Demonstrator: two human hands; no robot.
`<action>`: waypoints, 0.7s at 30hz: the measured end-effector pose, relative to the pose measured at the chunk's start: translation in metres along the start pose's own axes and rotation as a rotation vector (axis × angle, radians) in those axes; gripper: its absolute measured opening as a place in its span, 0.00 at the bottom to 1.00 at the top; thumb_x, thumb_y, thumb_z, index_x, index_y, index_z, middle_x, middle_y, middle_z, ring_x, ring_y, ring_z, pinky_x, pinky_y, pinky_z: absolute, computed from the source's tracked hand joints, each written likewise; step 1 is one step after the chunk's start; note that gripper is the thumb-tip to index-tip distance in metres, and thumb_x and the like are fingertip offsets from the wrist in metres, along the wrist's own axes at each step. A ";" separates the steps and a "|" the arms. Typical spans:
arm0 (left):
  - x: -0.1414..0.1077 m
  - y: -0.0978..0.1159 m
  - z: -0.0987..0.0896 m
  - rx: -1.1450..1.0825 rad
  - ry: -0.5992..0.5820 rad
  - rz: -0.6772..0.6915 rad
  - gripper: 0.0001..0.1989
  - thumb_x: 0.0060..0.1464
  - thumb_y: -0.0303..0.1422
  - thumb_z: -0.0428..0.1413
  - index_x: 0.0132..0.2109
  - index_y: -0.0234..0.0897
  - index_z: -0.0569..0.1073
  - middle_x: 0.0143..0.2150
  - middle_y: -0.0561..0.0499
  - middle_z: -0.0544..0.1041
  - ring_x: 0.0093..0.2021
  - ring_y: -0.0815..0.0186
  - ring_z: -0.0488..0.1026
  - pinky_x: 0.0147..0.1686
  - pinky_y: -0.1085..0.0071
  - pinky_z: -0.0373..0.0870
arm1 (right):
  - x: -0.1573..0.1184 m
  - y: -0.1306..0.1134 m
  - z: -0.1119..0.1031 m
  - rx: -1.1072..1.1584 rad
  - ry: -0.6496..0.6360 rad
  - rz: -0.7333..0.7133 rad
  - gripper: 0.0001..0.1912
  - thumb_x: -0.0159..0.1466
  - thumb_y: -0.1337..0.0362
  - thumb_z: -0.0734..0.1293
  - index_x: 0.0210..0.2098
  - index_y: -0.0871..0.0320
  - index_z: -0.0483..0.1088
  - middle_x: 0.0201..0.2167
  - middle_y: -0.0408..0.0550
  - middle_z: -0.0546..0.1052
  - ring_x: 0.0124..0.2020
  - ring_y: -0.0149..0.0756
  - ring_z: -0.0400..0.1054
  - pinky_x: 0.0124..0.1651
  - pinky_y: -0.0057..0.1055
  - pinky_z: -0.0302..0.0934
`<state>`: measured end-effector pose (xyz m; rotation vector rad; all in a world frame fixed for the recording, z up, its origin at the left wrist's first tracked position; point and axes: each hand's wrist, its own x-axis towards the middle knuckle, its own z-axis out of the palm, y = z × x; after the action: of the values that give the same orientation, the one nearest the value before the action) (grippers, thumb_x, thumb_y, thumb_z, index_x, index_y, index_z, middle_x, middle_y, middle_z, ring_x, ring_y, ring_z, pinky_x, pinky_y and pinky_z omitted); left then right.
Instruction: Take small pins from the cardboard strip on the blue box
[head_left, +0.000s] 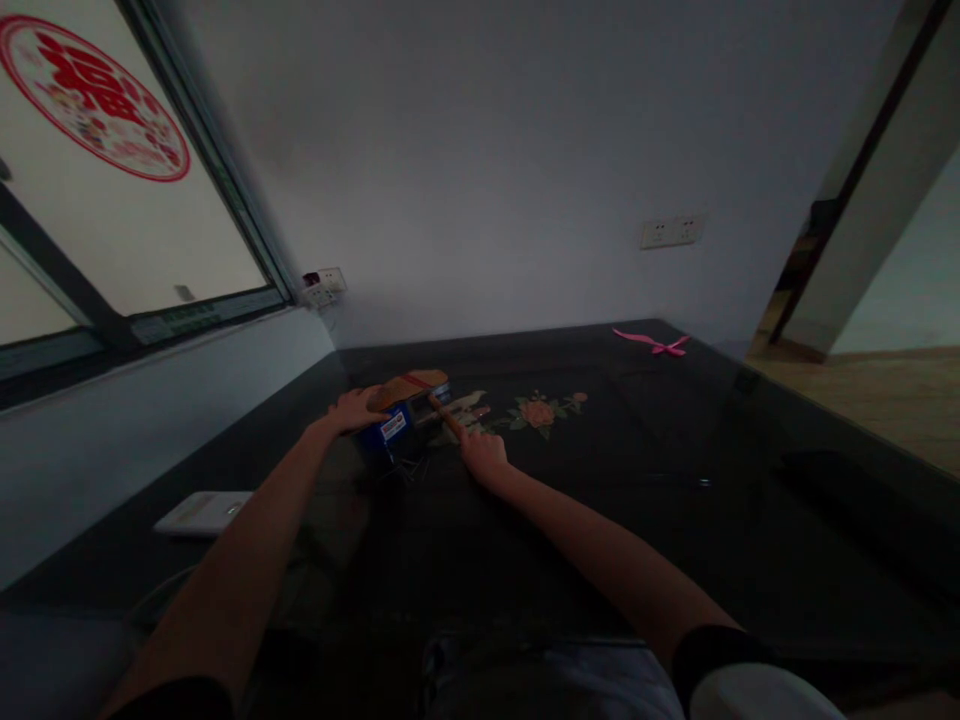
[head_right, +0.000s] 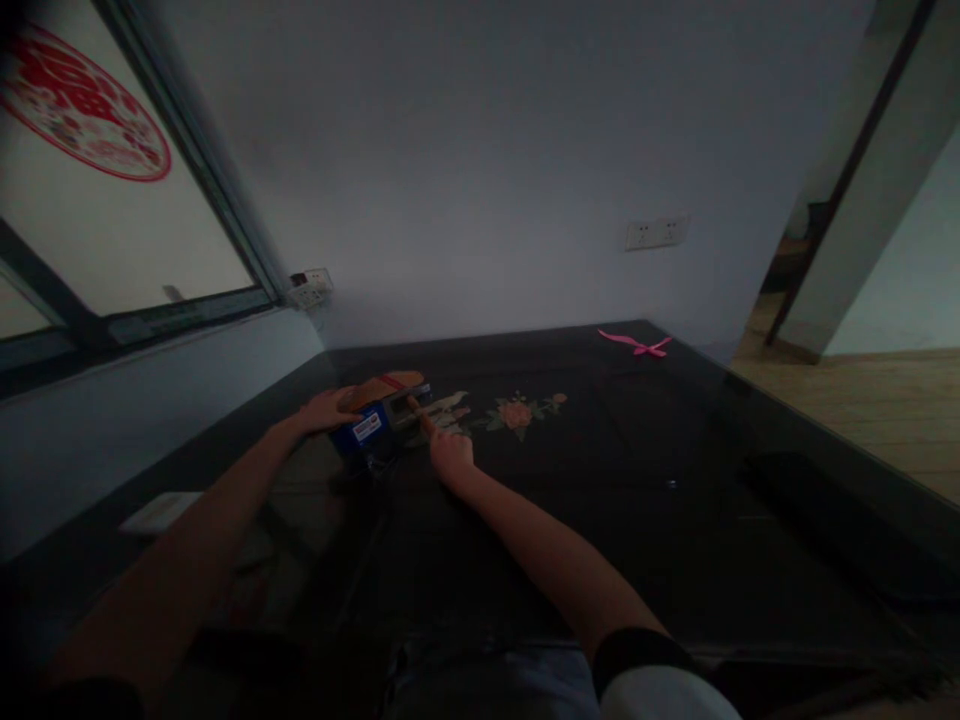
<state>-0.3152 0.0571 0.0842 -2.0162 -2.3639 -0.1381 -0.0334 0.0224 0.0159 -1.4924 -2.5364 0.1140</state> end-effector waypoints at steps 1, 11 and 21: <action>0.000 0.002 0.000 0.014 0.010 -0.011 0.45 0.38 0.58 0.54 0.63 0.48 0.54 0.63 0.41 0.56 0.60 0.41 0.52 0.52 0.47 0.51 | 0.000 0.002 -0.001 0.004 -0.002 0.000 0.20 0.67 0.66 0.52 0.57 0.64 0.57 0.43 0.64 0.73 0.42 0.48 0.70 0.38 0.40 0.63; -0.038 0.113 -0.011 -0.555 0.335 0.232 0.21 0.53 0.42 0.49 0.54 0.43 0.65 0.59 0.49 0.62 0.60 0.51 0.53 0.59 0.55 0.48 | -0.015 0.020 -0.009 0.044 0.006 -0.003 0.21 0.67 0.66 0.51 0.59 0.48 0.54 0.44 0.56 0.72 0.42 0.46 0.70 0.40 0.42 0.62; -0.092 0.239 0.061 -1.709 -0.140 0.091 0.10 0.48 0.41 0.52 0.31 0.38 0.68 0.22 0.53 0.63 0.21 0.71 0.61 0.21 0.73 0.57 | -0.049 0.075 -0.027 0.233 0.010 0.076 0.13 0.63 0.62 0.59 0.45 0.57 0.67 0.39 0.54 0.74 0.38 0.40 0.70 0.37 0.32 0.59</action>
<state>-0.0626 0.0095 0.0272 -2.3342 -2.1807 -2.7923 0.0599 0.0153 0.0232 -1.4915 -2.3635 0.3971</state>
